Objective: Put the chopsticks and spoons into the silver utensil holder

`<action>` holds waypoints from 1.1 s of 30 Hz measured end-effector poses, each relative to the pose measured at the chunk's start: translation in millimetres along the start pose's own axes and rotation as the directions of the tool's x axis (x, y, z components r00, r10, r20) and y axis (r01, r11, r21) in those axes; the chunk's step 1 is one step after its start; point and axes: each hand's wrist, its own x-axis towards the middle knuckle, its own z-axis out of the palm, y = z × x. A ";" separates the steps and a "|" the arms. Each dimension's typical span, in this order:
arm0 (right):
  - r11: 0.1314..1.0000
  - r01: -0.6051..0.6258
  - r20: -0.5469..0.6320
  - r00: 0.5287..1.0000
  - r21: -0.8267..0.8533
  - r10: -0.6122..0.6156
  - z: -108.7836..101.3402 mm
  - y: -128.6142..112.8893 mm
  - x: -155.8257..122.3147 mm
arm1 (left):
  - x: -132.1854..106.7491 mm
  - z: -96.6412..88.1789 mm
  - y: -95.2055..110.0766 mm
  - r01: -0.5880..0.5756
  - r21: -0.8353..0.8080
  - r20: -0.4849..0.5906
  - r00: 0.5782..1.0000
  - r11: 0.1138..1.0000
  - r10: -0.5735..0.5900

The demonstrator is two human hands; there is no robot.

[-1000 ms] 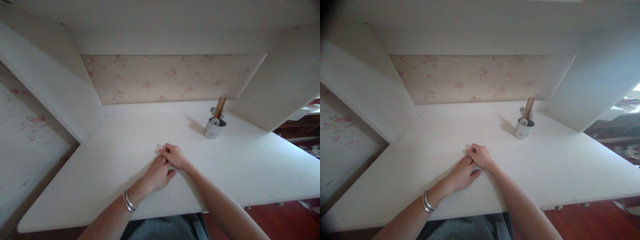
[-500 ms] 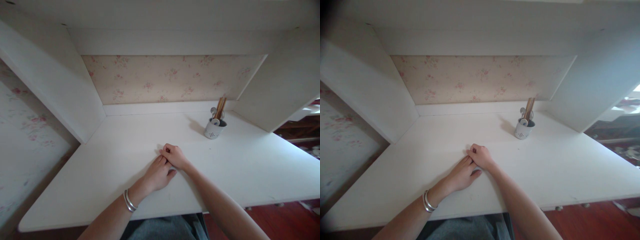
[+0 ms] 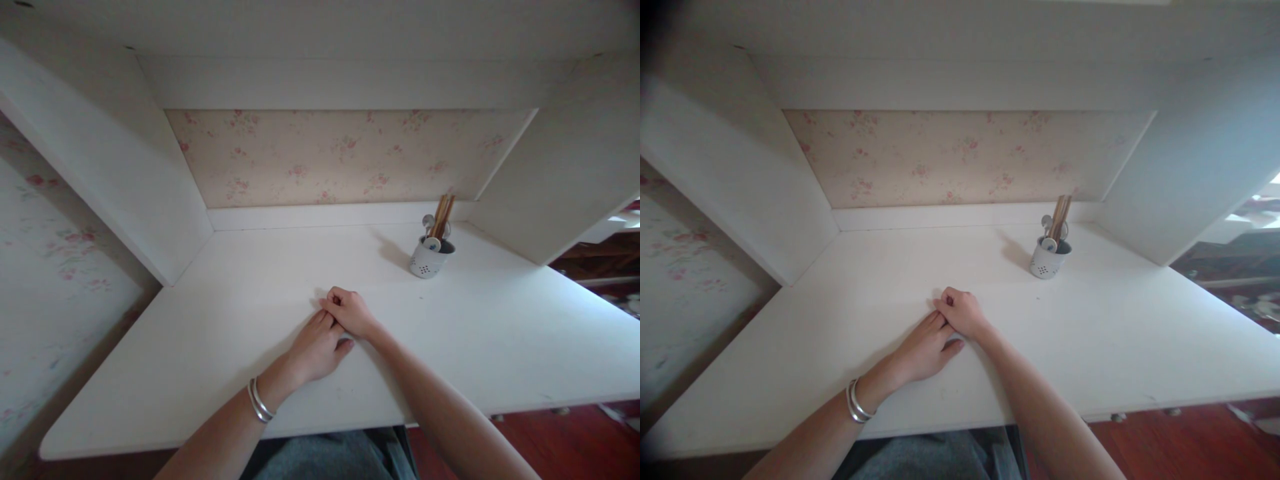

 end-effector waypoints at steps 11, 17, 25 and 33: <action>1.000 0.005 0.004 1.000 -0.026 -0.005 -0.5 -0.3 0.4 | 0.4 1.9 -0.5 -0.005 0.029 -0.002 1.000 1.000 0.005; 0.999 0.004 -0.001 1.000 -0.035 -0.004 -0.9 -0.5 0.2 | 0.5 -0.8 1.6 0.007 0.037 0.016 1.000 0.999 -0.007; 1.000 0.000 -0.011 1.000 -0.032 0.000 0.8 -0.2 0.1 | 0.0 2.9 -1.3 -0.005 0.038 -0.002 1.000 0.999 0.005; 1.000 0.010 -0.011 1.000 -0.014 -0.010 -0.3 0.6 -0.7 | -0.5 1.3 -0.2 -0.015 0.030 -0.002 1.000 0.999 0.015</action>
